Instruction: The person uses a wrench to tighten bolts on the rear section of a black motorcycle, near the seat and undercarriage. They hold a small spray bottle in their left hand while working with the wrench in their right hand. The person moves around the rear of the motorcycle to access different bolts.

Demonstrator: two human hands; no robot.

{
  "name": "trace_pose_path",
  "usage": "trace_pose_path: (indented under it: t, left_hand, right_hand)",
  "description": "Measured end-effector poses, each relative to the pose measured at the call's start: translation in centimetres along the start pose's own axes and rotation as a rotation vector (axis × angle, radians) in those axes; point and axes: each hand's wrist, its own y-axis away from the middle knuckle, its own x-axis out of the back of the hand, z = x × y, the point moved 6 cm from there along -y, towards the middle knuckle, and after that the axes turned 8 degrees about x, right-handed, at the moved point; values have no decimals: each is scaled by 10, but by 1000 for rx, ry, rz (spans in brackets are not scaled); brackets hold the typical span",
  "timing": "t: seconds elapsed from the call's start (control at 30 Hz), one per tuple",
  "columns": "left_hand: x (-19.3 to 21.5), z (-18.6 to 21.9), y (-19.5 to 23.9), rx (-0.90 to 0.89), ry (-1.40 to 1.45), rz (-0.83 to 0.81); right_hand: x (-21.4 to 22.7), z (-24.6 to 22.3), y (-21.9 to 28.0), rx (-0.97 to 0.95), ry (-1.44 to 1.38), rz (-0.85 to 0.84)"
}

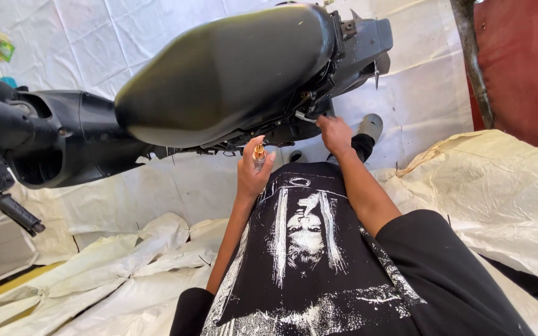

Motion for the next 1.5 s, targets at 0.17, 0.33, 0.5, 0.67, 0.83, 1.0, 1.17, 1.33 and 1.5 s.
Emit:
trace_pose_path:
  t: [0.17, 0.33, 0.5, 0.67, 0.83, 1.0, 1.17, 1.33, 1.5]
  left_hand:
    - [-2, -4, -2, 18, 8, 1]
    - [-3, -6, -5, 5, 11, 21]
    - [-9, -11, 0, 25, 4, 5]
    - [-10, -13, -2, 23, 6, -5]
    - [-9, -10, -5, 16, 18, 6]
    - [-3, -10, 0, 28, 31, 10]
    - [-1, -11, 2, 30, 45, 13]
    - [3, -11, 3, 29, 46, 0]
    - [-1, -6, -3, 14, 56, -25]
  right_hand:
    - [19, 18, -1, -14, -6, 86]
    - [18, -2, -11, 130, -1, 237]
    - [42, 3, -18, 91, -162, 258]
    - [21, 9, -17, 104, -166, 214]
    - [8, 15, -19, 17, -222, 123]
    - [-40, 38, -22, -97, -263, -6]
    - [-29, 14, -20, -13, -189, -18]
    - [-10, 12, -10, -68, -233, 35]
    - [-24, 1, -16, 34, -209, -25]
